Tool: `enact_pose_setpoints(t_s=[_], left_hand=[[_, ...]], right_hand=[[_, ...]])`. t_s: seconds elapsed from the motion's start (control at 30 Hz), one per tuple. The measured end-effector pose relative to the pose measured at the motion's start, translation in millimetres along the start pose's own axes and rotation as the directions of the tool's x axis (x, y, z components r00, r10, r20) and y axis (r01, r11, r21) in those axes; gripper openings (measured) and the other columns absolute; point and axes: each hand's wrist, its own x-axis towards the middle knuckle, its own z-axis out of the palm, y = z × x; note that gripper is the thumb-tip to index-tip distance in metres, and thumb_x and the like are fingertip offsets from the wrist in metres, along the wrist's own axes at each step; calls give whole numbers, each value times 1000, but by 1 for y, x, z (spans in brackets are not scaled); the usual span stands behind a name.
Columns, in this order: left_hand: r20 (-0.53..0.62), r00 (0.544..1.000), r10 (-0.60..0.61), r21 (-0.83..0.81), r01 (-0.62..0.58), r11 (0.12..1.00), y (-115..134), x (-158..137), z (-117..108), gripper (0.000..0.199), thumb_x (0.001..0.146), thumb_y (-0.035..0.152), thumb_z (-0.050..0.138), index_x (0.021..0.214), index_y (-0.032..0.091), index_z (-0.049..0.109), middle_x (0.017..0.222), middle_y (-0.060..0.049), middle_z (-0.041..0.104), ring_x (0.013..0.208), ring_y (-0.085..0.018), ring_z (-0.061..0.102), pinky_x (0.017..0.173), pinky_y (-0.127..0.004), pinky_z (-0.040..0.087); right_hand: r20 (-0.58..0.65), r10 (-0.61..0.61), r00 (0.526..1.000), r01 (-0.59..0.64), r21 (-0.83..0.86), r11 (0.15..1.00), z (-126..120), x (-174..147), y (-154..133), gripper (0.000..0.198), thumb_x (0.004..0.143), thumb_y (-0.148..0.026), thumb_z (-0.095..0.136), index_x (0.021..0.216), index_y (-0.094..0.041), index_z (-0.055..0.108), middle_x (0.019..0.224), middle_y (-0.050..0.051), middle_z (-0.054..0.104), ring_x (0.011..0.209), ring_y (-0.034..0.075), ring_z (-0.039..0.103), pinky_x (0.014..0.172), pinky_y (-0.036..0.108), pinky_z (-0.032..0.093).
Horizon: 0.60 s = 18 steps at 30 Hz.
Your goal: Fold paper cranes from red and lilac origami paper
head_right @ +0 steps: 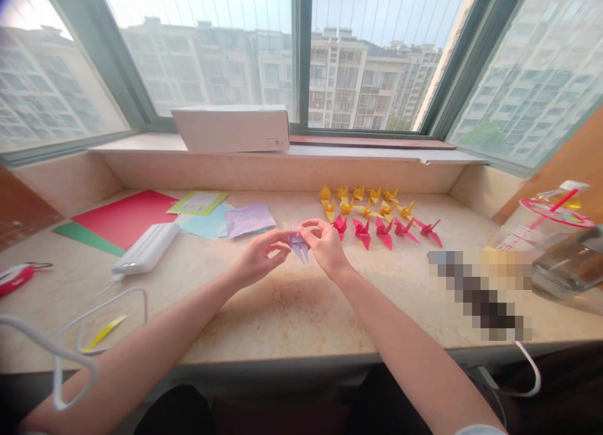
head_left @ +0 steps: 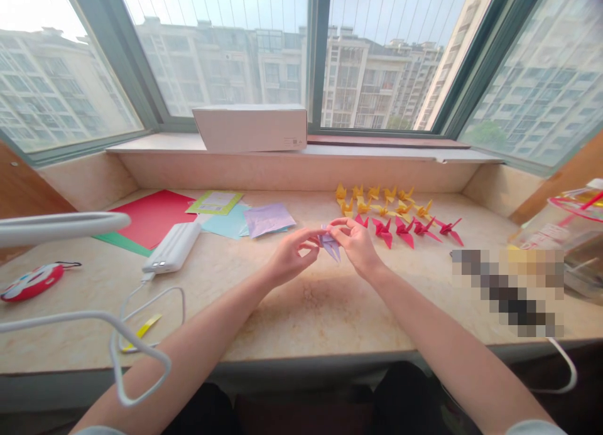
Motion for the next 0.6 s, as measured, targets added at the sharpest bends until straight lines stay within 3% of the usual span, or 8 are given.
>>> enact_pose_setpoints(t_s=[0.17, 0.3, 0.4, 0.6], left_hand=[[-152, 988, -40, 64, 51, 997, -5, 1, 0, 17, 84, 28, 68, 99, 21, 73, 88, -5, 68, 81, -17, 63, 70, -27, 52], [-259, 962, -80, 114, 113, 987, -12, 2, -3, 21, 83, 40, 69, 82, 19, 71, 74, -2, 62, 69, -14, 57, 60, -24, 46], [-271, 959, -80, 160, 127, 979, -13, 3, -6, 26, 84, 42, 67, 76, 18, 69, 72, -1, 59, 65, -13, 53, 55, -22, 43], [-243, 968, -62, 175, 106, 979, -9, 4, -5, 28, 85, 45, 64, 77, 18, 67, 81, -3, 60, 71, -14, 56, 55, -22, 44]], right_hand=[[78, -26, 997, 36, -133, 990, 0, 0, 3, 33, 79, -49, 68, 88, -18, 66, 69, 4, 71, 57, 17, 63, 55, 28, 48], [106, -182, 978, 204, -267, 942, 0, -1, 3, 29, 82, -45, 66, 92, -18, 70, 87, 7, 74, 77, 20, 67, 68, 32, 51], [84, -270, 959, 282, -229, 932, -1, -5, -3, 28, 87, -44, 62, 96, -19, 70, 96, 8, 74, 88, 21, 67, 78, 35, 52], [59, -304, 951, 309, -175, 935, 1, -4, -7, 27, 86, -43, 65, 100, -20, 69, 96, 7, 73, 89, 21, 67, 80, 36, 53]])
